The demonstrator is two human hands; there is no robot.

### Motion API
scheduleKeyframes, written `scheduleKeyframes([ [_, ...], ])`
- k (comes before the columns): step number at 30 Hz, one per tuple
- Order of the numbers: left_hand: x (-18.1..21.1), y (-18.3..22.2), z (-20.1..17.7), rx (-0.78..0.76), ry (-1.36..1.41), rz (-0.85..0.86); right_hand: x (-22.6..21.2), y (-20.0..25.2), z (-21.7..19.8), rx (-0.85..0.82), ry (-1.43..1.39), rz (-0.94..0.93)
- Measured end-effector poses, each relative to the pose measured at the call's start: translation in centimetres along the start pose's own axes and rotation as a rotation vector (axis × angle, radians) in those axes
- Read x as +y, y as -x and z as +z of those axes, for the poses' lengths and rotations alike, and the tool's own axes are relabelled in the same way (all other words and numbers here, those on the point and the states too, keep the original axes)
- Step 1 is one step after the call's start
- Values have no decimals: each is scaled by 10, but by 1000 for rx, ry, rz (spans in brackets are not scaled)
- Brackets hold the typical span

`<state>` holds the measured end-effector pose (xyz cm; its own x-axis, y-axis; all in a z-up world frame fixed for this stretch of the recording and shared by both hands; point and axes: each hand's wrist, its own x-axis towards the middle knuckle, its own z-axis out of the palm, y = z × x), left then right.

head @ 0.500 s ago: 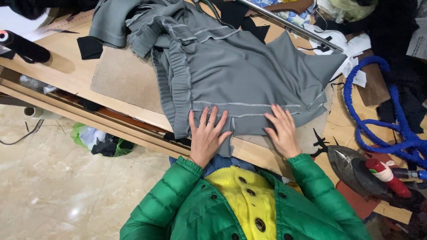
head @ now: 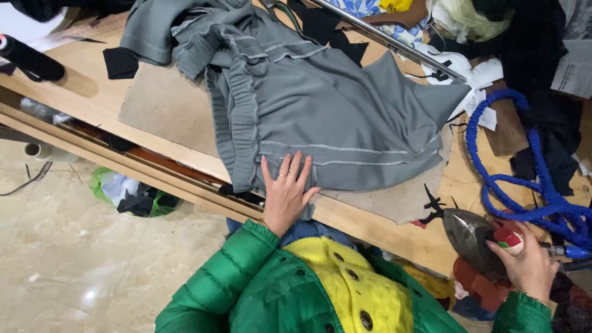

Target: Ironing a grey garment on a workbench using a steam iron, including repositioning and smoothing the fabric.

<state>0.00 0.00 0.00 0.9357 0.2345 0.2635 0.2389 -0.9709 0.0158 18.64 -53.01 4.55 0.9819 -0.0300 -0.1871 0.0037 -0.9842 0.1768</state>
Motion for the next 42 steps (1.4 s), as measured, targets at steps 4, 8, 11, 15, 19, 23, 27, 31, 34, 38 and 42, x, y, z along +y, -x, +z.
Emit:
scheduleKeyframes([
  [4, -7, 3, 3, 42, 35, -2, -2, -2, -20, -135, -85, 111],
  [8, -24, 7, 0, 144, 54, -65, -26, 2, -36, -209, 8, 30],
  [11, -31, 13, 3, 157, 33, -108, -69, 17, -73, -224, -211, -98],
  [15, -30, 15, 5, 147, 49, -131, -140, 24, -97, -236, -590, -375],
  [19, -31, 15, 8, 151, 89, -143, -241, 43, -119, -256, -480, -412],
  [23, -33, 14, 18, 210, 98, -170, -324, 51, -139, -77, -232, -817],
  [27, -42, 9, 14, 218, 67, -223, -374, 48, -149, -42, -144, -982],
  [31, -53, 11, 5, 255, 26, -264, -389, 52, -146, 25, -23, -1042],
  [34, -63, 9, 13, 230, 12, -292, -396, 55, -147, 37, 3, -1041],
  [38, -80, -1, 43, 285, 84, -373, -394, 56, -146, 91, 65, -1055],
  [42, -96, -8, 37, 235, 328, -592, -386, 51, -148, 48, 128, -1017],
])
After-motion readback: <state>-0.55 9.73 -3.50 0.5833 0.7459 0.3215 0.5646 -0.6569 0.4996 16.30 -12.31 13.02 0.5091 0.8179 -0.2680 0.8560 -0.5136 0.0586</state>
